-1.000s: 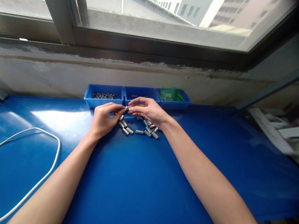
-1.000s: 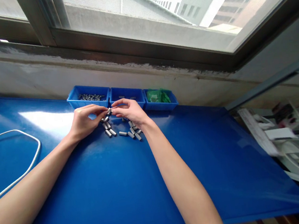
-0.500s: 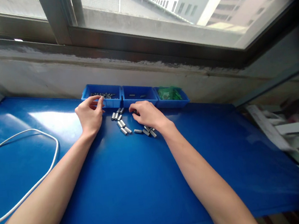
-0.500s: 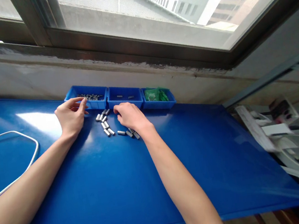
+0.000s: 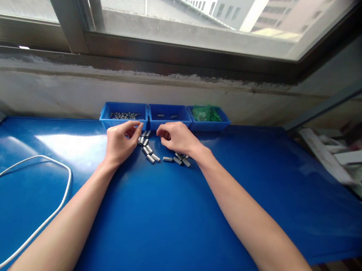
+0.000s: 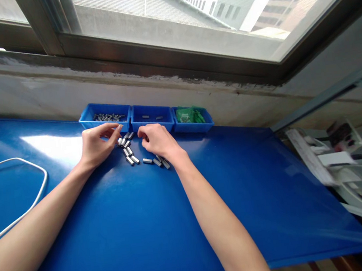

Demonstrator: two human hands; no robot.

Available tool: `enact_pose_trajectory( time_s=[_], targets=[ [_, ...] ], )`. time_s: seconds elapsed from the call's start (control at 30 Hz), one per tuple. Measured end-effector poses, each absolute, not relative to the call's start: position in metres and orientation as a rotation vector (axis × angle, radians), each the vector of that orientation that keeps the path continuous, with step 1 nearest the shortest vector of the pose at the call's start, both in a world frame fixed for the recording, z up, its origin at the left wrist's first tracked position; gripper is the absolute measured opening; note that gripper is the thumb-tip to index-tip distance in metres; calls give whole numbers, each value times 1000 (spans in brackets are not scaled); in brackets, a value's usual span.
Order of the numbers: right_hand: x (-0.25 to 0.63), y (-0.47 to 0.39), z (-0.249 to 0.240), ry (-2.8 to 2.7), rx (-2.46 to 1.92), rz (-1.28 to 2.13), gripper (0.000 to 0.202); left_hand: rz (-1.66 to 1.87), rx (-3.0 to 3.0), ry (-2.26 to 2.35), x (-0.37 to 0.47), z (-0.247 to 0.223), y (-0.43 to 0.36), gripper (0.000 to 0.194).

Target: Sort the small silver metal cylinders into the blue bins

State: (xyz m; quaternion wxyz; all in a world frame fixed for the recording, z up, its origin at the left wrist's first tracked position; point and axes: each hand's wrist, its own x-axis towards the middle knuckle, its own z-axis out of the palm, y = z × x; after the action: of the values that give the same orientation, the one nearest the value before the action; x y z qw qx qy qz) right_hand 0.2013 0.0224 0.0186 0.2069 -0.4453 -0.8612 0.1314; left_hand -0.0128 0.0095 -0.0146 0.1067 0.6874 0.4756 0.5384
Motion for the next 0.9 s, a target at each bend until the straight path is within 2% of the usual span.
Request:
enact_pose_trajectory(
  time_s=[0.27, 0.43, 0.6, 0.9],
  targets=[
    [198, 23, 23, -1869, -1090, 998, 16, 1561, 2081, 1334, -11, -12, 6, 23],
    [202, 25, 24, -1559, -931, 1344, 30, 1526, 2133, 1209, -10, -14, 5, 22],
    [204, 26, 21, -1515, -931, 1439, 38, 1440, 2239, 1119, -11, -16, 4, 23],
    [199, 23, 25, -1522, -983, 1434, 41, 1419, 2330, 1120, -12, -20, 5, 18]
  ],
)
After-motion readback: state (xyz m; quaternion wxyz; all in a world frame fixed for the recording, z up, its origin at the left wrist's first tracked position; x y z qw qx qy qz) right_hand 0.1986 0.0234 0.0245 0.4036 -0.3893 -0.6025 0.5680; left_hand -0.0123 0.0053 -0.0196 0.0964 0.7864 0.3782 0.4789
